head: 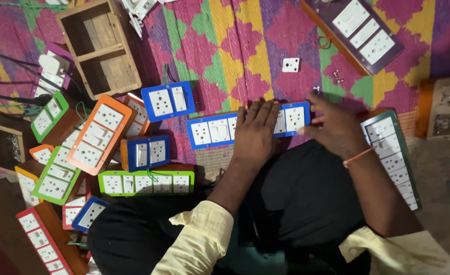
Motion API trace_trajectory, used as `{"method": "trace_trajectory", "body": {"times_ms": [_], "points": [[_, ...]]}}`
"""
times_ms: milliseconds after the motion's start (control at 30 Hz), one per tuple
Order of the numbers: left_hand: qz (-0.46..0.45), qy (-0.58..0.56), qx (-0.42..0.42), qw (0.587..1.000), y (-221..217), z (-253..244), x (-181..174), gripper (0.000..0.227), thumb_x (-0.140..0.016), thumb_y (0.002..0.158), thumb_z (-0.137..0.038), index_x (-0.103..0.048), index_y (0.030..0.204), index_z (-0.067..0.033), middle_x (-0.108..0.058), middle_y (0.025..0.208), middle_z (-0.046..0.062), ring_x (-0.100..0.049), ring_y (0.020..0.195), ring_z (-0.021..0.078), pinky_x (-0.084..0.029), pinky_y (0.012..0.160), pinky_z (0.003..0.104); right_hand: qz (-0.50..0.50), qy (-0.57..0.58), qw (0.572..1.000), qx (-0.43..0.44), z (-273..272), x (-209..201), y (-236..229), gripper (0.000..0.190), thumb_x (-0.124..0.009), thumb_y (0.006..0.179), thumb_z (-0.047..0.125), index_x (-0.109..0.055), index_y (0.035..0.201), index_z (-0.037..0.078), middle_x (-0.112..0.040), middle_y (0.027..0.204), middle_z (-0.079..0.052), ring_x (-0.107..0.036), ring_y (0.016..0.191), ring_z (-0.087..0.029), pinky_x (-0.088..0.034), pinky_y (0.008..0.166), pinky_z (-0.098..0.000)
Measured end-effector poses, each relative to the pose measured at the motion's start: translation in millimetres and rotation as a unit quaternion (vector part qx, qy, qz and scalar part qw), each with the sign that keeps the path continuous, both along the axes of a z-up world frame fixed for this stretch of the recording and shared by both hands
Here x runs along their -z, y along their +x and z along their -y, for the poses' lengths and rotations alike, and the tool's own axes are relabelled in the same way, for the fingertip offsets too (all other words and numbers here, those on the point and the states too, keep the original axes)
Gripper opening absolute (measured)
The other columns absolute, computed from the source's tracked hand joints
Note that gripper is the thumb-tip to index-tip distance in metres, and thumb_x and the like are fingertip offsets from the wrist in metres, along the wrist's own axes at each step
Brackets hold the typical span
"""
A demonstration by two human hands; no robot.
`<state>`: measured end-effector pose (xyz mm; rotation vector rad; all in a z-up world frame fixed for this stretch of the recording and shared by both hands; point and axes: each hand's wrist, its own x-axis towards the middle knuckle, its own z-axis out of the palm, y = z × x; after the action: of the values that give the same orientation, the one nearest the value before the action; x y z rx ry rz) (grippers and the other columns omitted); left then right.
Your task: The person uses a corded drill to fasten screws into a blue multi-outlet electrical board. They pick up screws, position the board, and drill multiple times. The person then hands the completed board to another person.
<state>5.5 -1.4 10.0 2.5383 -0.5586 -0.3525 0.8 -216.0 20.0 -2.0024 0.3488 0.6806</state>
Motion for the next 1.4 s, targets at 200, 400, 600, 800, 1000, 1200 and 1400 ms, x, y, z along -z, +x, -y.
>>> {"method": "trace_trajectory", "body": {"times_ms": [200, 400, 600, 800, 1000, 1200, 1400], "points": [[-0.003, 0.02, 0.006, 1.0, 0, -1, -2, 0.096, -0.091, 0.058, -0.022, -0.051, 0.145, -0.0068, -0.056, 0.145, 0.011, -0.049, 0.139, 0.0331, -0.032, 0.118, 0.058, 0.184, -0.058, 0.971, 0.145, 51, 51, -1, 0.028, -0.078, 0.098, 0.003, -0.069, 0.123, -0.004, -0.074, 0.106, -0.016, -0.073, 0.094, -0.02, -0.058, 0.084, -0.0304], [0.008, 0.007, 0.0, 1.0, -1, -2, 2, 0.094, -0.091, 0.061, -0.025, -0.052, 0.144, -0.0078, -0.057, 0.145, 0.01, -0.049, 0.139, 0.0331, -0.032, 0.118, 0.059, 0.293, -0.173, 0.936, 0.087, 60, 59, 14, 0.012, -0.079, 0.092, -0.005, -0.074, 0.103, -0.004, -0.074, 0.099, -0.015, -0.075, 0.089, -0.018, -0.06, 0.079, -0.0293], [0.013, -0.002, -0.007, 1.0, -2, -3, 2, 0.094, -0.091, 0.061, -0.024, -0.052, 0.145, -0.0076, -0.057, 0.145, 0.01, -0.05, 0.139, 0.0328, -0.032, 0.119, 0.058, 0.301, -0.198, 0.932, 0.046, 43, 54, 25, 0.02, -0.084, 0.088, -0.002, -0.078, 0.105, 0.004, -0.072, 0.096, -0.014, -0.072, 0.084, -0.022, -0.057, 0.075, -0.0319], [0.005, -0.001, -0.008, 1.0, -1, -3, 1, 0.095, -0.092, 0.058, -0.022, -0.052, 0.144, -0.008, -0.057, 0.145, 0.01, -0.049, 0.139, 0.0327, -0.031, 0.118, 0.059, 0.314, -0.228, 0.922, 0.0, 46, 63, 30, 0.003, -0.08, 0.095, 0.004, -0.078, 0.096, 0.006, -0.07, 0.097, -0.013, -0.071, 0.086, -0.025, -0.056, 0.078, -0.0374], [0.01, -0.018, -0.014, 1.0, -3, -2, 0, 0.094, -0.092, 0.06, -0.021, -0.053, 0.144, -0.0066, -0.057, 0.144, 0.011, -0.05, 0.137, 0.0338, -0.032, 0.117, 0.059, 0.376, -0.311, 0.87, -0.074, 39, 56, 31, 0.01, -0.078, 0.095, 0.002, -0.072, 0.088, 0.007, -0.068, 0.094, -0.014, -0.067, 0.09, -0.031, -0.053, 0.079, -0.0435], [0.03, -0.011, -0.017, 0.999, -5, -5, 5, 0.086, -0.087, 0.067, -0.021, -0.054, 0.145, -0.0075, -0.059, 0.144, 0.009, -0.052, 0.137, 0.0316, -0.033, 0.119, 0.058, 0.228, 0.022, 0.973, -0.008, 9, 28, 18, 0.002, -0.063, 0.103, 0.003, -0.062, 0.102, 0.003, -0.067, 0.089, -0.005, -0.07, 0.081, -0.013, -0.056, 0.073, -0.0283], [0.055, -0.019, -0.031, 0.998, -5, -6, 8, 0.067, -0.074, 0.075, -0.014, -0.058, 0.14, -0.0079, -0.06, 0.144, 0.01, -0.053, 0.137, 0.0323, -0.032, 0.12, 0.058, 0.112, -0.014, 0.994, -0.014, -14, 19, 26, 0.01, -0.076, 0.093, 0.005, -0.074, 0.1, -0.001, -0.074, 0.086, -0.009, -0.065, 0.074, -0.01, -0.054, 0.066, -0.0265]]}}
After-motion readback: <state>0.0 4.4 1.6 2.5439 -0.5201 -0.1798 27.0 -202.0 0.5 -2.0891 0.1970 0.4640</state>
